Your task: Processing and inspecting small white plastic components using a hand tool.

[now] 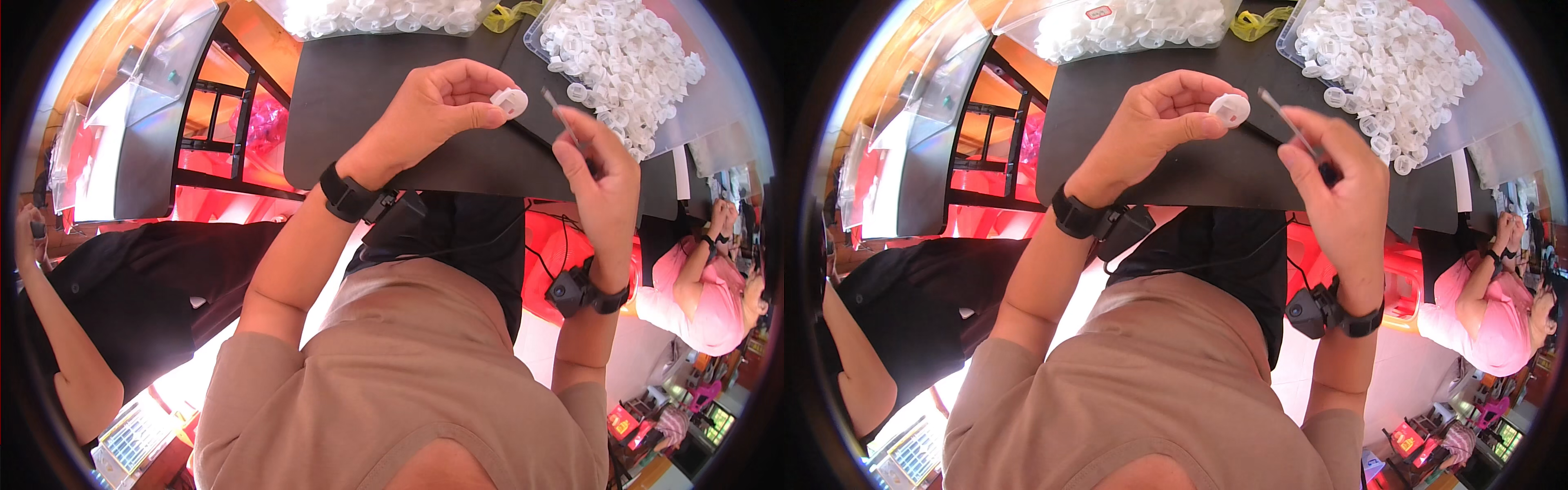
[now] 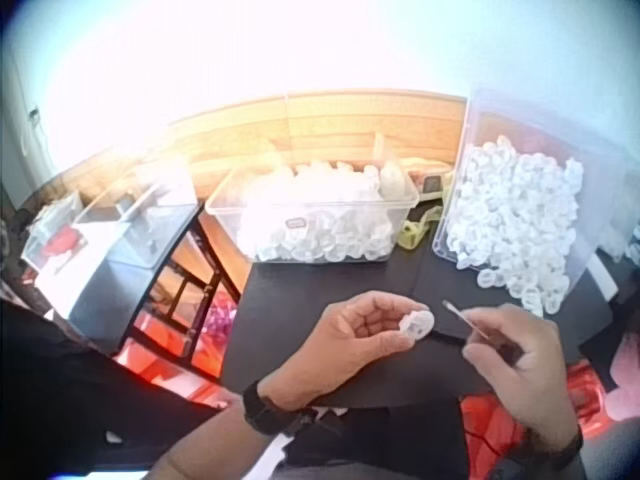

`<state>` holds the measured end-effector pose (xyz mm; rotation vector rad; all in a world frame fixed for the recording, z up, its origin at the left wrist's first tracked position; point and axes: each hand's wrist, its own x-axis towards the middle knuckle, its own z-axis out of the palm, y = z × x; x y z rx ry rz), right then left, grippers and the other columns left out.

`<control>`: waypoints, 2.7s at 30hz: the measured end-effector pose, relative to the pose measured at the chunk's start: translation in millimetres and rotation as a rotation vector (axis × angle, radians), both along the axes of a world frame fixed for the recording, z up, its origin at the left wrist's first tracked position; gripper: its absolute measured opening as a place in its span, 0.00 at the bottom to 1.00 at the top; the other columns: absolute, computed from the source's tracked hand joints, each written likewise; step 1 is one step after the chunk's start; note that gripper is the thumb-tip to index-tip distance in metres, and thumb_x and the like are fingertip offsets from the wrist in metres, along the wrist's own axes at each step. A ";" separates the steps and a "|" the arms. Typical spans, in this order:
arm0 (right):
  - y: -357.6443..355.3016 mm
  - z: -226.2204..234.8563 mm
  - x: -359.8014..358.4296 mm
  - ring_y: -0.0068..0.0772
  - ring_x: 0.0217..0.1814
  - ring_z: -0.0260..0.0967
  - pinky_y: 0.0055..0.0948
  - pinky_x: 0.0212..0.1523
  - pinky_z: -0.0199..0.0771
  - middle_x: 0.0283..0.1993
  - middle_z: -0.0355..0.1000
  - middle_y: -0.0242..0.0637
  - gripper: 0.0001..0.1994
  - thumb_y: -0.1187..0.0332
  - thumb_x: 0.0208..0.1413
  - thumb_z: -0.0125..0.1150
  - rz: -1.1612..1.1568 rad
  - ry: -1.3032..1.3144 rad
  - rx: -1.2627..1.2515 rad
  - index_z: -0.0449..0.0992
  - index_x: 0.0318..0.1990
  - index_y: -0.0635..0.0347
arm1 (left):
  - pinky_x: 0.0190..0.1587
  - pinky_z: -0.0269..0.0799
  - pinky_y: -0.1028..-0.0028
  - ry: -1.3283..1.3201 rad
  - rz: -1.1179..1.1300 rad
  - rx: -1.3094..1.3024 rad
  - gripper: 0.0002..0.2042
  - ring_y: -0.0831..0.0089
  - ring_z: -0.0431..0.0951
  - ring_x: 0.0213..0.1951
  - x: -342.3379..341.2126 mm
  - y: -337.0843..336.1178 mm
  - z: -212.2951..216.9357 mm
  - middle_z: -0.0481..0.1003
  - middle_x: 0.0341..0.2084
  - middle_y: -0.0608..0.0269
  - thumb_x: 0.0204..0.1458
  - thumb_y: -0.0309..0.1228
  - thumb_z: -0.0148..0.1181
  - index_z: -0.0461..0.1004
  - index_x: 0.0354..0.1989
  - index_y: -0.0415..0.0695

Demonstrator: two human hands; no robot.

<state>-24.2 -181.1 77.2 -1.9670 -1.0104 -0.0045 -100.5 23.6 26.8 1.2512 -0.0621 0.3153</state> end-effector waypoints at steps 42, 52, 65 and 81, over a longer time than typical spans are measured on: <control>30.5 -45.6 -29.0 0.37 0.28 0.71 0.31 0.32 0.70 0.28 0.71 0.42 0.21 0.82 0.52 0.52 -0.023 -0.111 -0.091 0.75 0.53 0.54 | 0.52 0.72 0.77 0.114 0.155 -0.266 0.19 0.74 0.75 0.47 -11.9 -11.5 -39.4 0.75 0.45 0.58 0.50 0.17 0.61 0.69 0.52 0.36; 34.6 -51.6 -30.6 0.40 0.28 0.71 0.34 0.30 0.70 0.27 0.71 0.41 0.21 0.82 0.50 0.53 -0.031 -0.139 -0.131 0.75 0.53 0.54 | 0.51 0.73 0.77 0.105 0.169 -0.297 0.18 0.75 0.76 0.45 -12.5 -13.0 -47.4 0.75 0.44 0.58 0.49 0.17 0.61 0.70 0.50 0.36; 35.4 -47.9 -32.7 0.40 0.28 0.71 0.35 0.29 0.70 0.27 0.71 0.40 0.21 0.80 0.50 0.54 -0.035 -0.189 -0.176 0.74 0.53 0.52 | 0.50 0.73 0.79 0.091 0.182 -0.285 0.17 0.77 0.76 0.44 -12.2 -13.0 -47.4 0.76 0.42 0.59 0.49 0.17 0.62 0.71 0.49 0.36; 35.1 -46.2 -31.0 0.43 0.27 0.70 0.38 0.27 0.68 0.27 0.71 0.40 0.22 0.80 0.48 0.54 -0.006 -0.241 -0.220 0.74 0.53 0.53 | 0.49 0.73 0.78 0.078 0.219 -0.199 0.16 0.77 0.76 0.42 -12.8 -15.4 -45.7 0.76 0.41 0.59 0.48 0.16 0.62 0.72 0.48 0.35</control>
